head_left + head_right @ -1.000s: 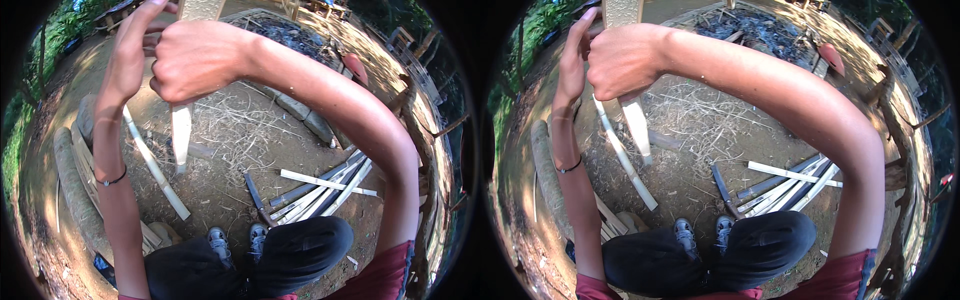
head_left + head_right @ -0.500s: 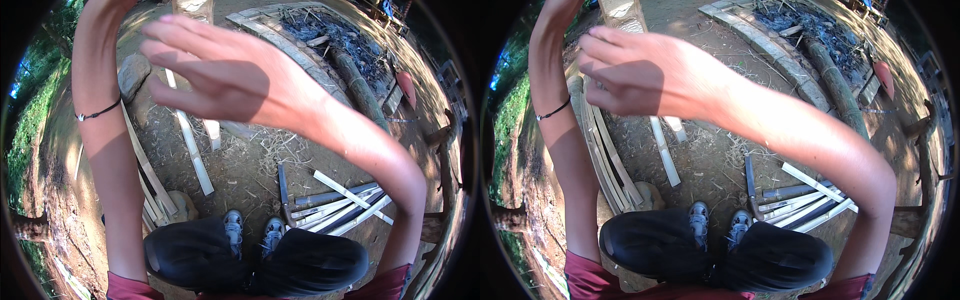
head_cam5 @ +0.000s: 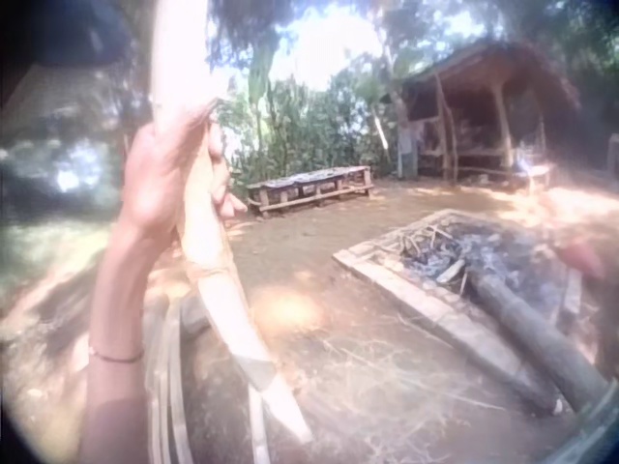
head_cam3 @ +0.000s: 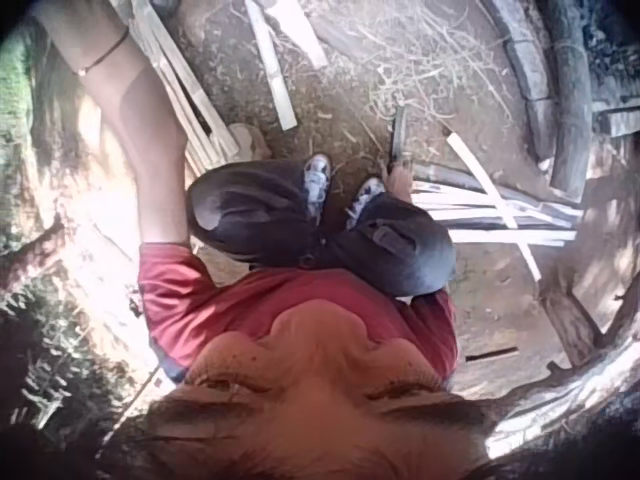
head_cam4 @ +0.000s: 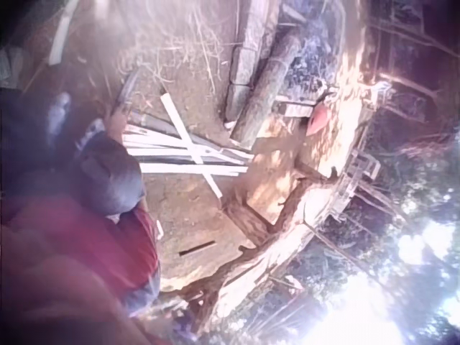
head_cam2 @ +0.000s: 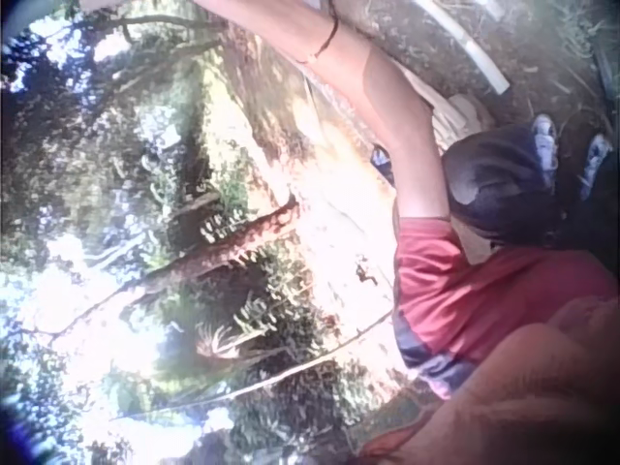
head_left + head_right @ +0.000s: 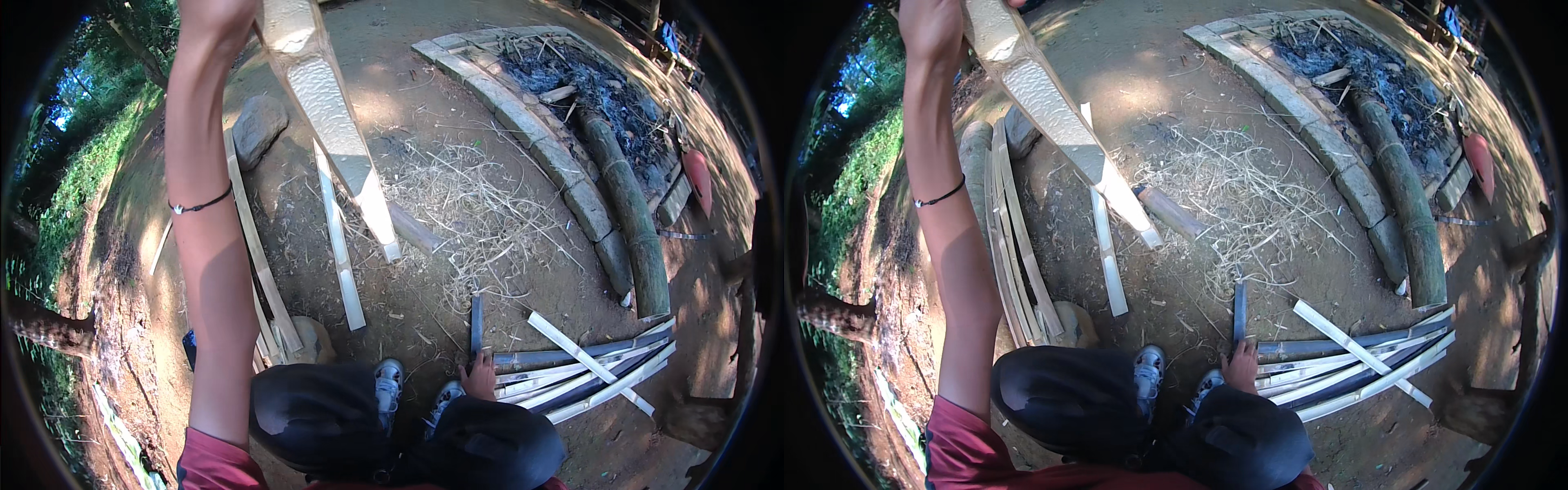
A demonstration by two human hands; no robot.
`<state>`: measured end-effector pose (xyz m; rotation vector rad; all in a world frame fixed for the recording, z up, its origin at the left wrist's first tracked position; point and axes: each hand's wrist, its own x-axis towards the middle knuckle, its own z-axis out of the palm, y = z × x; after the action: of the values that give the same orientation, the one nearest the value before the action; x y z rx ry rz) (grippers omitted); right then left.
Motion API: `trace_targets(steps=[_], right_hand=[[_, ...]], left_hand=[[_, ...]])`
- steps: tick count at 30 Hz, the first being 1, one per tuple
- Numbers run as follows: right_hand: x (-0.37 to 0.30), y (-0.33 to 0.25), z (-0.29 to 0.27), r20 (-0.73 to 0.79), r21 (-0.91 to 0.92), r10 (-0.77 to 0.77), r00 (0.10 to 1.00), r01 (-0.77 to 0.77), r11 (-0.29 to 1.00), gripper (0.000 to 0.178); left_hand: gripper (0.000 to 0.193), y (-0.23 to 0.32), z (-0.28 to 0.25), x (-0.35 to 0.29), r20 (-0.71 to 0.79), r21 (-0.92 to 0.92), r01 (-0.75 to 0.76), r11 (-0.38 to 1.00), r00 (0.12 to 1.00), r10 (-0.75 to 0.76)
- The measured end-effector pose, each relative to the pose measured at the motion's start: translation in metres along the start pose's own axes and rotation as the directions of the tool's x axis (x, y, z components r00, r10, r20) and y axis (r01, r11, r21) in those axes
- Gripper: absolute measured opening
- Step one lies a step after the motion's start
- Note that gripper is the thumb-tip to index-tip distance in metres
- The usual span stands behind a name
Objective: The person shapes a piece of wood by hand using a knife to shave off thin strips from the surface while holding the wood upright.
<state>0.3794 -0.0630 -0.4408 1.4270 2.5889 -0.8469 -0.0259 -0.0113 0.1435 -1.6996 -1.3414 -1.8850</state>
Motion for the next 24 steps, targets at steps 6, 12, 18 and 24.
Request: trace_targets(steps=[6,12,18,24], right_hand=[[0.015,0.011,0.014,0.034,0.174,0.024,0.999,-0.03,0.984,0.079],[0.022,0.019,0.013,0.078,0.333,0.0,0.997,-0.026,0.942,0.079],[0.012,0.001,-0.037,0.124,0.454,0.056,0.991,-0.107,0.884,0.064],[0.054,-0.015,-0.08,0.42,0.729,0.162,0.893,-0.438,0.526,0.035]], left_hand=[[0.038,-0.022,0.003,0.007,0.083,-0.117,0.299,0.947,0.953,-0.291],[0.041,-0.029,-0.008,0.013,0.148,-0.174,0.333,0.927,0.939,-0.309],[0.051,-0.013,-0.013,0.027,0.393,-0.181,0.422,0.888,0.859,-0.328],[0.043,-0.034,-0.031,0.037,0.329,-0.408,0.396,0.823,0.904,-0.272]])
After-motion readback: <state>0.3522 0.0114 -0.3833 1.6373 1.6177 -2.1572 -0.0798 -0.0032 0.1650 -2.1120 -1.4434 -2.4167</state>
